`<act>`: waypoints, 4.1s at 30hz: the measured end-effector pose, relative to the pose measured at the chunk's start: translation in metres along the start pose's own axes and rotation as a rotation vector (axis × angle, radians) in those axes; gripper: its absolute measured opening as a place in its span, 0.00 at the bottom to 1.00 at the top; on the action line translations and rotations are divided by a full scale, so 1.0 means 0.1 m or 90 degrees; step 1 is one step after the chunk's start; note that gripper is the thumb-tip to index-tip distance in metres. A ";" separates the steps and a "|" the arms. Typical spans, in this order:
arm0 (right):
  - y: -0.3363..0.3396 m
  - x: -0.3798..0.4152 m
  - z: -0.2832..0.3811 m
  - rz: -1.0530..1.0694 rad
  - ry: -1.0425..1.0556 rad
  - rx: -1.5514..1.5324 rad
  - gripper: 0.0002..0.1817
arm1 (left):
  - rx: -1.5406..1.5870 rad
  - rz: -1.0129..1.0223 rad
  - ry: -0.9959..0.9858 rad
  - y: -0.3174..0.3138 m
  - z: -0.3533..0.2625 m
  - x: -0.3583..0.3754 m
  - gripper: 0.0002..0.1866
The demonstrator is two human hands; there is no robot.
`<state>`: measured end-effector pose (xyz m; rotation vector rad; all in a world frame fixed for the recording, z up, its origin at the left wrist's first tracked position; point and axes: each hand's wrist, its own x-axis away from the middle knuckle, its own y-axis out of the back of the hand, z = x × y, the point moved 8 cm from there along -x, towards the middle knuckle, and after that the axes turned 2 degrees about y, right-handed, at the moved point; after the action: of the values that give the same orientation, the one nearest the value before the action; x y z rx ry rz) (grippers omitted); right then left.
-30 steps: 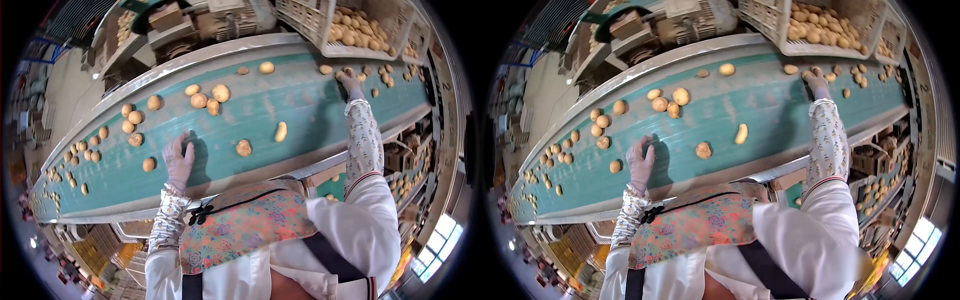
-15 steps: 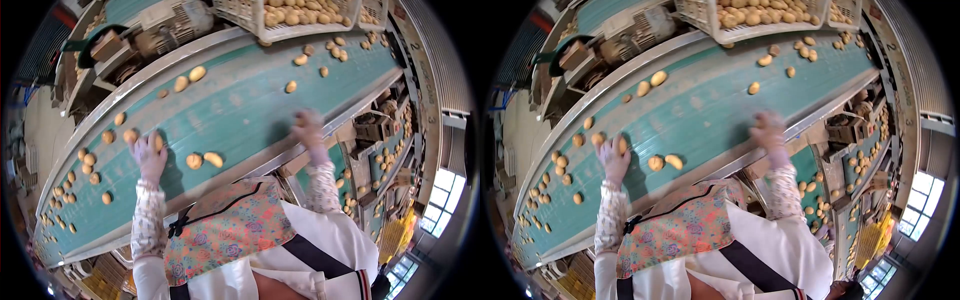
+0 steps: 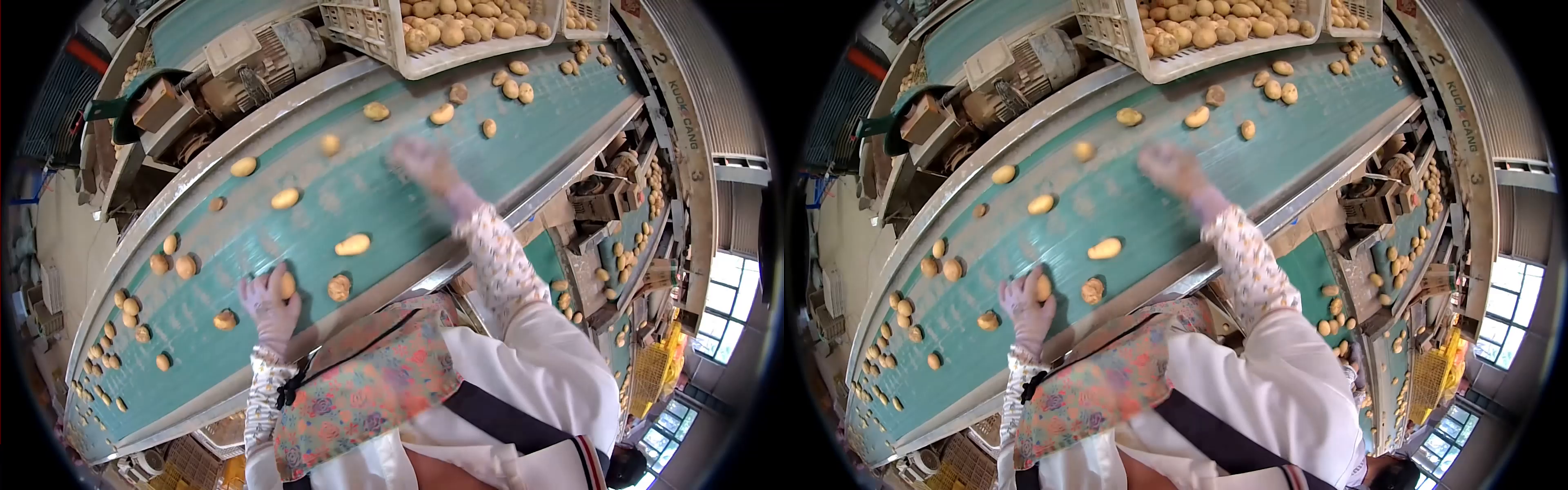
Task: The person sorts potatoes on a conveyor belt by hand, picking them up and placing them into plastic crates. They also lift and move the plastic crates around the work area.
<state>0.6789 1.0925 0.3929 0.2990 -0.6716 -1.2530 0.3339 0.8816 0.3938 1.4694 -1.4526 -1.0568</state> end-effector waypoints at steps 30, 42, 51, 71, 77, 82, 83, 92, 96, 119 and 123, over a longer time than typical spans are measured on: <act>1.19 -0.79 -1.64 -0.224 -0.067 0.372 0.41 | 0.787 -0.615 0.637 1.00 2.27 2.58 0.26; -1.37 0.59 0.43 0.022 0.394 0.300 0.19 | -0.019 -0.338 0.665 1.36 2.50 3.00 0.42; 0.81 1.61 -0.84 0.005 -0.087 0.539 0.24 | 0.194 -0.251 0.442 0.49 2.09 1.55 0.34; -0.86 -0.78 0.03 -0.116 0.081 0.464 0.24 | 0.076 -0.126 0.130 0.30 0.58 0.17 0.33; -0.57 0.46 -0.06 -0.134 0.217 0.241 0.20 | 0.022 -0.011 -0.032 -0.22 -0.02 -0.13 0.29; 1.12 2.05 -1.54 -0.395 -0.165 0.445 0.23 | -0.012 -0.151 0.112 0.14 0.79 0.44 0.23; 1.26 2.36 -1.80 -0.378 -0.288 0.448 0.24 | -0.032 -0.198 0.113 0.22 0.79 0.58 0.22; 0.64 3.18 -1.73 -0.444 -0.147 0.189 0.24 | 0.241 -0.045 0.047 -0.35 0.27 1.05 0.13; 0.30 3.60 -1.81 -0.398 -0.203 0.129 0.22 | 0.231 -0.033 0.061 -0.44 0.34 1.15 0.20; 0.25 -0.35 0.00 -0.087 0.011 0.381 0.38 | -0.035 -0.301 0.158 -0.03 0.05 1.01 0.18; -0.89 -0.56 0.16 0.048 0.224 0.385 0.32 | 0.002 -0.140 0.354 -0.15 0.29 1.04 0.15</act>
<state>0.5917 1.1208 0.3394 0.9603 -0.7341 -0.8701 0.3105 0.7782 0.3676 1.7758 -0.9153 -0.6845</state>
